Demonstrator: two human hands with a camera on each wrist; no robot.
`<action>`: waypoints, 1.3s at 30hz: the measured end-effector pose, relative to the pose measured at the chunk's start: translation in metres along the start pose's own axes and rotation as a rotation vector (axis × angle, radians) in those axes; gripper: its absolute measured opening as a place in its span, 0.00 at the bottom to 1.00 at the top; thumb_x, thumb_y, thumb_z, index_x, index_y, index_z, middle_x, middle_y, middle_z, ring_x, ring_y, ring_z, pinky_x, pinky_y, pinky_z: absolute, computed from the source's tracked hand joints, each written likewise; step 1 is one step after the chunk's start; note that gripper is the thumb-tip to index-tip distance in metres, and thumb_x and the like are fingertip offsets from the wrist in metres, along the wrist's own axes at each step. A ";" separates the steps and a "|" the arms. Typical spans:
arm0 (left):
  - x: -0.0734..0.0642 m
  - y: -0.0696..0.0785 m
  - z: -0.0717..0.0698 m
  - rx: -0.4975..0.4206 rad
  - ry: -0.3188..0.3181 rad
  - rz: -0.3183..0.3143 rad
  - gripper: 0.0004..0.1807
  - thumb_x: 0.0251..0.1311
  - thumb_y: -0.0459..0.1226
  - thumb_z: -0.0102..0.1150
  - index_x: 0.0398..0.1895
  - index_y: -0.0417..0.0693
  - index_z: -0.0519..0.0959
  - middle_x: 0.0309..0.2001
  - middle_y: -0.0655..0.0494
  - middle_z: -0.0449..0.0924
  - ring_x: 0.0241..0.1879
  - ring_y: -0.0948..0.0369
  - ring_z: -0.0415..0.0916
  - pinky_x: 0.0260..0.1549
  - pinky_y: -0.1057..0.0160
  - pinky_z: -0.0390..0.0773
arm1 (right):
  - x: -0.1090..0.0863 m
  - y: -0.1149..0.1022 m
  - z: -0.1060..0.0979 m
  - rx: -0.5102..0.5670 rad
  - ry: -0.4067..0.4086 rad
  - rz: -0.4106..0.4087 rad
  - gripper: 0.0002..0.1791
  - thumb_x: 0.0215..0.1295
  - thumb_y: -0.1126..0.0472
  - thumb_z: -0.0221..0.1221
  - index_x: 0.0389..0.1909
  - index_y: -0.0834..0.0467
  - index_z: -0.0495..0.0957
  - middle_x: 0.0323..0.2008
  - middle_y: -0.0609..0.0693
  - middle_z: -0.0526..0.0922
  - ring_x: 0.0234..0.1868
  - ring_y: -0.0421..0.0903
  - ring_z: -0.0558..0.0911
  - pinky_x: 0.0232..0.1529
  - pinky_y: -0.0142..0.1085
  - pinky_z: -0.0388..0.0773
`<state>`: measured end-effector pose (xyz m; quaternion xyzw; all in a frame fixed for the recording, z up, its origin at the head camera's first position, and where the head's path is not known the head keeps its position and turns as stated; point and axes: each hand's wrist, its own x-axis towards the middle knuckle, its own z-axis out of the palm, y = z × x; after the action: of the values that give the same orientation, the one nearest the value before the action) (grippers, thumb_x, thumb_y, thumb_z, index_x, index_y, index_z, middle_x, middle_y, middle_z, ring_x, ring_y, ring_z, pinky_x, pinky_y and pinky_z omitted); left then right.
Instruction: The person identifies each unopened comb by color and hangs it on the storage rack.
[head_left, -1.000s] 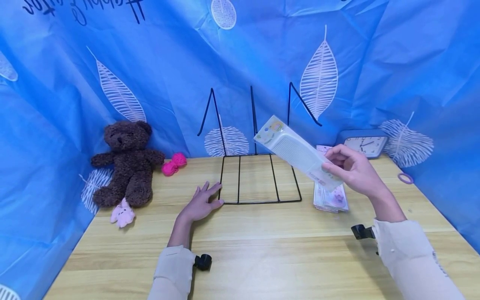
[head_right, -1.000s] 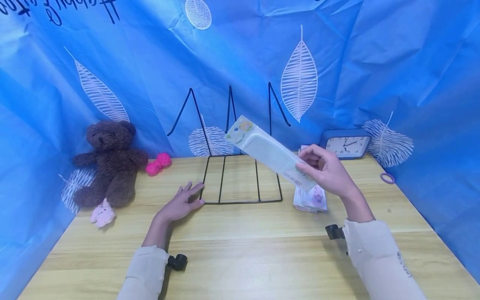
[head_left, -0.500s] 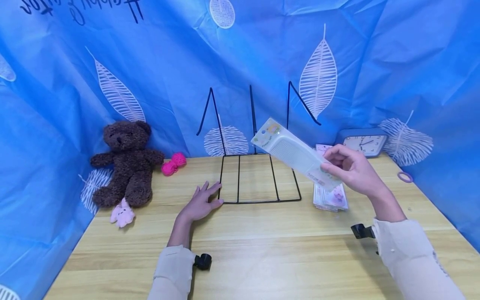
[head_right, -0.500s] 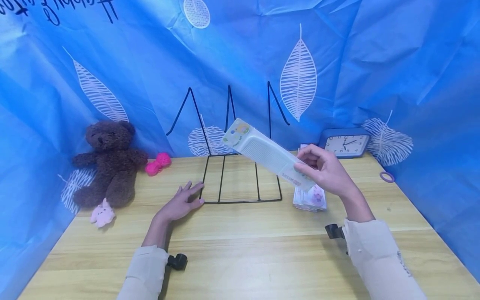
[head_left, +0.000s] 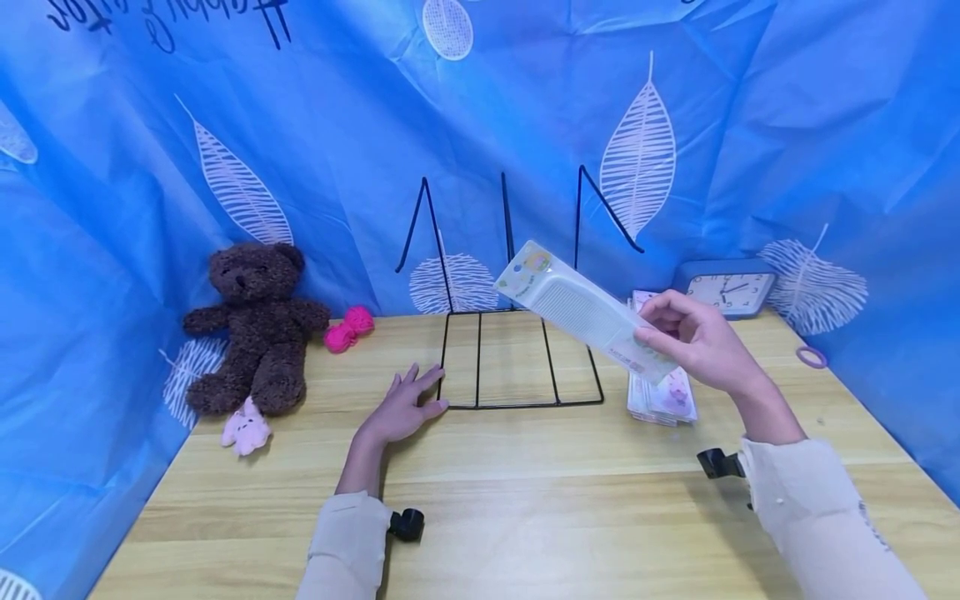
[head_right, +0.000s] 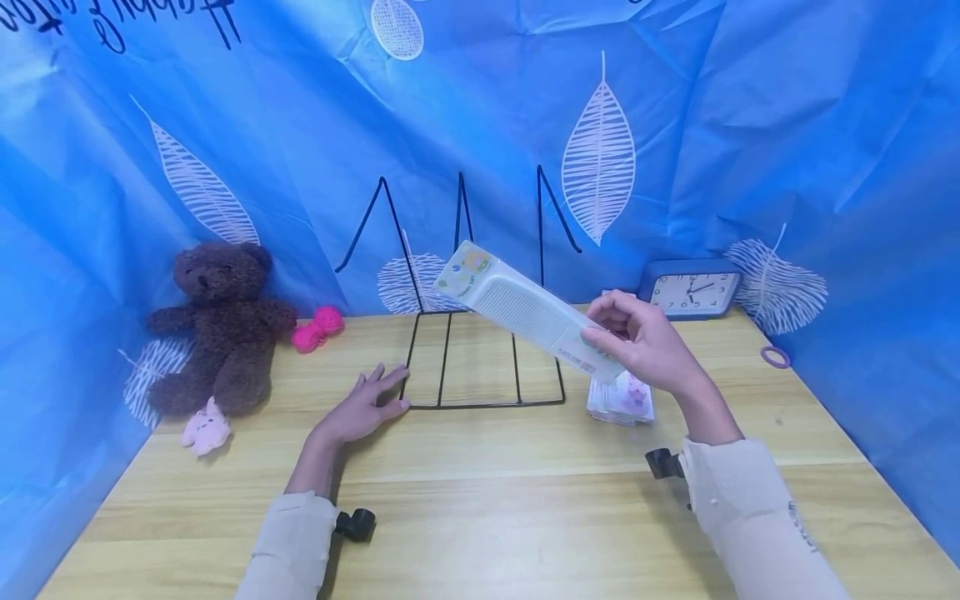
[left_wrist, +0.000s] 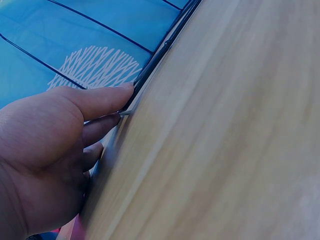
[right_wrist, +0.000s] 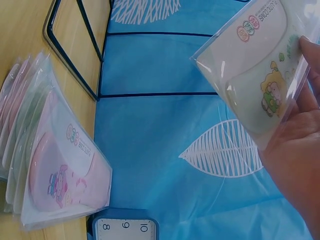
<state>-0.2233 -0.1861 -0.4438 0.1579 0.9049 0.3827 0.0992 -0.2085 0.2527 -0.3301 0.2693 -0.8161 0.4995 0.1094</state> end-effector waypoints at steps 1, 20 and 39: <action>0.000 0.000 0.000 -0.005 -0.001 -0.003 0.34 0.74 0.42 0.57 0.78 0.41 0.60 0.79 0.46 0.52 0.79 0.44 0.29 0.75 0.43 0.26 | 0.000 0.000 0.000 -0.002 0.000 0.000 0.09 0.67 0.73 0.62 0.46 0.66 0.76 0.40 0.46 0.87 0.39 0.41 0.86 0.39 0.32 0.85; -0.001 -0.001 0.001 -0.004 0.008 -0.009 0.35 0.73 0.43 0.58 0.78 0.42 0.61 0.79 0.47 0.54 0.80 0.44 0.30 0.75 0.42 0.28 | 0.005 0.001 0.007 0.052 0.010 -0.008 0.09 0.67 0.74 0.61 0.47 0.67 0.76 0.40 0.48 0.86 0.39 0.43 0.87 0.37 0.35 0.86; 0.001 -0.001 0.002 0.000 -0.003 -0.027 0.35 0.73 0.43 0.58 0.78 0.44 0.60 0.79 0.50 0.53 0.80 0.46 0.29 0.75 0.44 0.27 | 0.012 0.011 0.038 0.042 0.008 0.086 0.07 0.70 0.67 0.62 0.43 0.65 0.77 0.40 0.58 0.84 0.38 0.46 0.86 0.38 0.38 0.85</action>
<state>-0.2240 -0.1853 -0.4459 0.1464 0.9068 0.3809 0.1058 -0.2211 0.2198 -0.3509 0.2340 -0.8158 0.5219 0.0854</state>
